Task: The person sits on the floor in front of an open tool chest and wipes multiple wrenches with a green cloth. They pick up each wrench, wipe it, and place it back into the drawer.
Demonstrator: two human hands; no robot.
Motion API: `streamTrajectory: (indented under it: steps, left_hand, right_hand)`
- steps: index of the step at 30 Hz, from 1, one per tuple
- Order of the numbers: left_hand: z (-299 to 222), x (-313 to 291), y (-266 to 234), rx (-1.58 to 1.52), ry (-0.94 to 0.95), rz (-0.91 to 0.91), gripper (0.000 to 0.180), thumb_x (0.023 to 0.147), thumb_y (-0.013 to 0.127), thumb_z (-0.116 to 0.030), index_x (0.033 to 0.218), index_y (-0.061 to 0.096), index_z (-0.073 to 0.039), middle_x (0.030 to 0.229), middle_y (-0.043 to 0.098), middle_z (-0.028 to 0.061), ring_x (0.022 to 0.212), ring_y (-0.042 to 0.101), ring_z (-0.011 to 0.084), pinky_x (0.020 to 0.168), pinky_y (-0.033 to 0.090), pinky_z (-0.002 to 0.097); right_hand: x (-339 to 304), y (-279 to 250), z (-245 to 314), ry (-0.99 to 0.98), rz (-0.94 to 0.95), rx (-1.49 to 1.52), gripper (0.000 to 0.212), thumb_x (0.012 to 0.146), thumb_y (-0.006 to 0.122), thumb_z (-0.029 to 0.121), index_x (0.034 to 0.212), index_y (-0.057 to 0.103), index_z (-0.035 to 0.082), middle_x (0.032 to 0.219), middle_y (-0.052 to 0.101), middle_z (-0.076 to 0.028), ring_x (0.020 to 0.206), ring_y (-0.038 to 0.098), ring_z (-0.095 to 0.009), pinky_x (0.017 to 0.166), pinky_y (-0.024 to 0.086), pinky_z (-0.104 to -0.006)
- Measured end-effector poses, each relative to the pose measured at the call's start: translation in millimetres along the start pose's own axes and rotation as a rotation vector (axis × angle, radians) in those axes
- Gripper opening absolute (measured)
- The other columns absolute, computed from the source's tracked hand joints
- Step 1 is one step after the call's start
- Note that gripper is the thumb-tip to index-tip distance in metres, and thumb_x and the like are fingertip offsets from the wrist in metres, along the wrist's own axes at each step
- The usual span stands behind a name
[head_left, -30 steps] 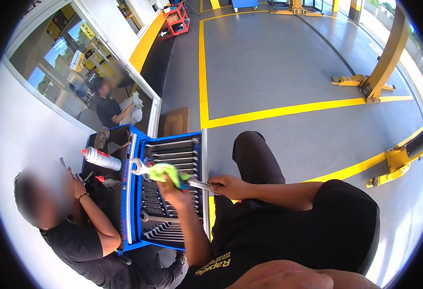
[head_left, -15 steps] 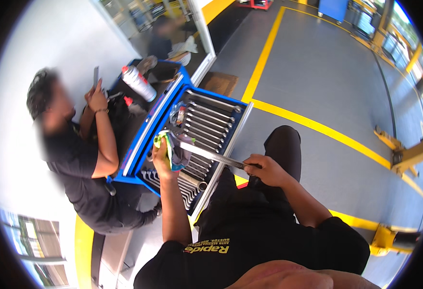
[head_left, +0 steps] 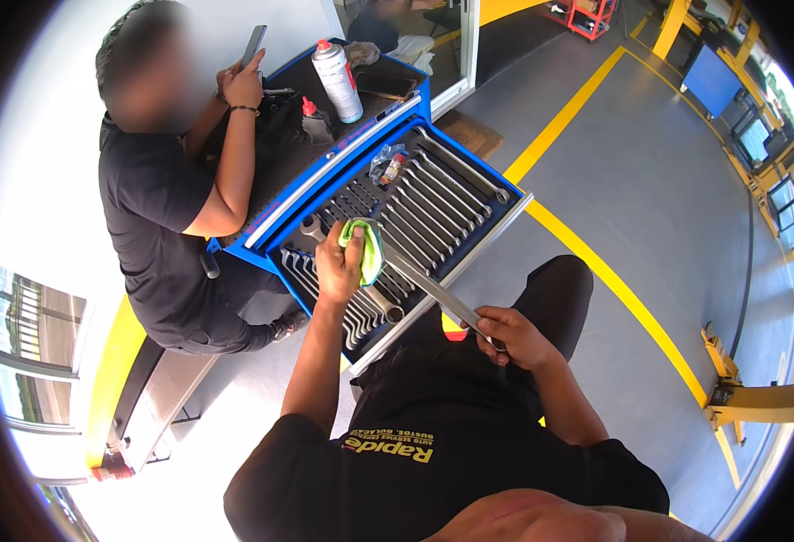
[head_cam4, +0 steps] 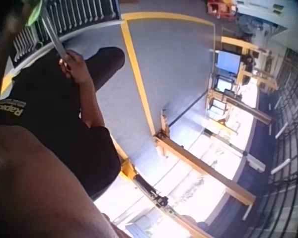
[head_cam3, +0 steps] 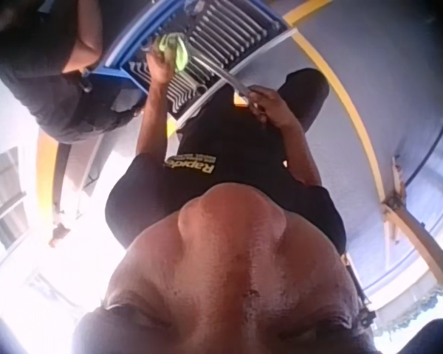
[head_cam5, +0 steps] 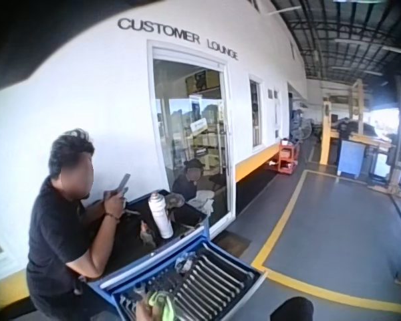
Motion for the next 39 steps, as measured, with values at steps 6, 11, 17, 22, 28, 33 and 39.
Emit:
streamTrajectory:
  steps: [6, 11, 17, 22, 28, 33, 39]
  left_hand:
    - [-22.3, 10.9, -21.8, -0.571, -0.043, -0.2, 0.023, 0.104, 0.056, -0.023, 0.088, 0.058, -0.007, 0.069, 0.055, -0.0036, 0.061, 0.048, 0.0037, 0.053, 0.039, 0.0235]
    - [30.2, 31.4, -50.0, -1.258, -0.108, -0.24, 0.03, 0.104, 0.048, -0.04, 0.102, 0.056, -0.011, 0.086, 0.057, 0.0046, 0.077, 0.059, 0.0182, 0.067, 0.052, 0.0364]
    - [-39.6, 24.4, 5.5, -1.718, -0.338, 0.221, 0.052, 0.099, 0.053, -0.042, 0.14, 0.052, -0.009, 0.136, 0.056, 0.0217, 0.129, 0.052, 0.0359, 0.111, 0.043, 0.0477]
    - [-34.3, 33.8, 44.5, -1.961, -0.255, 0.565, 0.032, 0.104, 0.044, -0.03, 0.119, 0.058, -0.006, 0.08, 0.054, 0.0043, 0.074, 0.059, 0.02, 0.082, 0.052, 0.0404]
    - [-32.7, 42.3, 20.9, -1.032, -0.131, 0.353, 0.024, 0.103, 0.05, -0.021, 0.116, 0.053, -0.002, 0.084, 0.061, 0.0141, 0.075, 0.064, 0.0253, 0.069, 0.057, 0.0398]
    - [-39.8, 44.7, 0.6, -0.972, -0.091, 0.16, 0.027, 0.104, 0.051, -0.025, 0.118, 0.054, -0.003, 0.095, 0.063, 0.0153, 0.086, 0.066, 0.0275, 0.077, 0.059, 0.0438]
    - [-71.7, 35.2, 29.6, -1.952, -0.387, 0.356, 0.036, 0.101, 0.051, -0.034, 0.122, 0.059, -0.006, 0.091, 0.055, 0.0034, 0.082, 0.055, 0.015, 0.081, 0.048, 0.0324]
  right_hand:
    - [2.2, 20.5, 9.2, -0.004, 0.135, 0.265, 0.033, 0.106, 0.045, 0.023, 0.12, 0.057, -0.003, 0.06, 0.048, -0.001, 0.042, 0.039, -0.006, 0.042, 0.036, -0.0214]
    - [-5.5, 12.4, -10.6, -0.024, 0.254, 0.43, 0.034, 0.105, 0.046, 0.024, 0.119, 0.055, -0.005, 0.058, 0.046, -0.002, 0.038, 0.037, -0.007, 0.039, 0.033, -0.0225]
    - [3.1, 33.8, -10.2, -0.066, 0.274, 0.483, 0.034, 0.106, 0.044, 0.026, 0.118, 0.054, -0.004, 0.057, 0.045, -0.002, 0.038, 0.035, -0.007, 0.037, 0.031, -0.0227]
    - [24.0, 33.5, -17.0, -0.003, 0.373, 0.621, 0.032, 0.108, 0.04, 0.026, 0.121, 0.051, -0.001, 0.056, 0.042, 0.0, 0.037, 0.031, -0.005, 0.037, 0.029, -0.0212]
    - [8.2, 21.7, -22.3, 0.035, 0.419, 0.686, 0.033, 0.108, 0.04, 0.027, 0.122, 0.05, -0.001, 0.057, 0.041, 0.003, 0.038, 0.03, -0.003, 0.037, 0.027, -0.0199]
    - [5.2, 33.5, 1.2, -0.018, 0.335, 0.517, 0.033, 0.108, 0.041, 0.027, 0.122, 0.051, -0.002, 0.058, 0.042, 0.002, 0.038, 0.03, -0.004, 0.037, 0.028, -0.0204]
    - [29.6, 51.5, 7.7, -0.094, 0.254, 0.521, 0.032, 0.107, 0.043, 0.026, 0.122, 0.053, -0.001, 0.058, 0.043, 0.0, 0.038, 0.03, -0.006, 0.038, 0.029, -0.0218]
Point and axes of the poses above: each hand's wrist, its own x-axis towards the middle knuckle, its own y-axis out of the palm, z = x × y, the point moved 6 cm from there along x, towards the middle knuckle
